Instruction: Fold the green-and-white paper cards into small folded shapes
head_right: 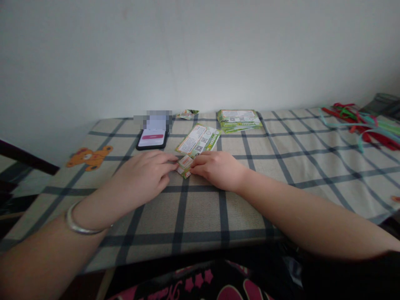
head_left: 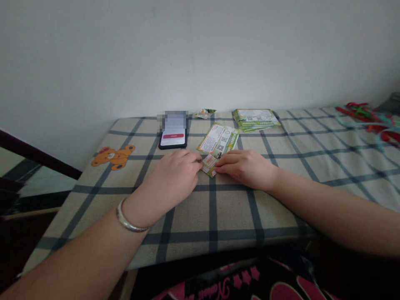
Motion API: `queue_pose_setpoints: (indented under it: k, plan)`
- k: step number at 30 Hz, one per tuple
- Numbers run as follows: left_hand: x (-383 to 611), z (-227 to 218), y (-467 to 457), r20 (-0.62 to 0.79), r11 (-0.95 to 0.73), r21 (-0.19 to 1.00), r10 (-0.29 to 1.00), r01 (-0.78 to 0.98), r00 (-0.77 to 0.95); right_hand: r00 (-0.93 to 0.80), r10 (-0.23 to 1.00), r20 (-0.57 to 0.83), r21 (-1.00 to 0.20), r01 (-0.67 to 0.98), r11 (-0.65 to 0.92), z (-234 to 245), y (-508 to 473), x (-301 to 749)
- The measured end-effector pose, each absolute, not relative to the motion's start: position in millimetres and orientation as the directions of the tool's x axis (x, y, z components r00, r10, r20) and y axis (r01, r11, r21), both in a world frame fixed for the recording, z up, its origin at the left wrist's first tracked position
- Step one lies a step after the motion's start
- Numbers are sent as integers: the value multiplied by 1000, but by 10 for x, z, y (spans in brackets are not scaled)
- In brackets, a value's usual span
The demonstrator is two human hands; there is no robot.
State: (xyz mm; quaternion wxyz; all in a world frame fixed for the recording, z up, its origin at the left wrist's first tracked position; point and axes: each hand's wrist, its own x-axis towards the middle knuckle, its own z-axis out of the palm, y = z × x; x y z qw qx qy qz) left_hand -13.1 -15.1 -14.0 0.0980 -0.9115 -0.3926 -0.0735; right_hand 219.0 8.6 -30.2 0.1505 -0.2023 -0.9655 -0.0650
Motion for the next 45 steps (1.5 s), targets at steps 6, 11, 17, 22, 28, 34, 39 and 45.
queue_pose_setpoints:
  k: [6, 11, 17, 22, 28, 34, 39, 45]
  plan:
    - [-131, -152, -117, 204, -744, -175, 614, 645, 763, -862, 398, 314, 185, 466, 865, -267, 26, 2167]
    - [-161, -164, -95, 235, -750, -164, 601, 640, 764, -841, 437, 319, 212, 512, 832, -245, -16, 2149]
    - [-143, -173, -84, 234, -759, -148, 596, 634, 768, -844, 438, 309, 231, 514, 826, -226, -37, 2141]
    - [-91, -178, -112, 250, -754, -146, 598, 640, 762, -841, 445, 307, 211, 516, 830, -221, -31, 2140]
    - [-88, -200, -123, 252, -742, -124, 618, 658, 744, -857, 434, 276, 156, 486, 860, -220, -6, 2165]
    - [-95, -228, -113, 242, -752, -121, 610, 648, 754, -834, 450, 320, 77, 496, 865, -252, 24, 2185]
    - [-95, -247, -84, 226, -745, -71, 636, 664, 738, -812, 479, 332, 26, 516, 856, -266, 15, 2190]
    - [-157, -235, -42, 140, -744, 3, 662, 669, 736, -771, 537, 342, -87, 543, 835, -251, 20, 2200]
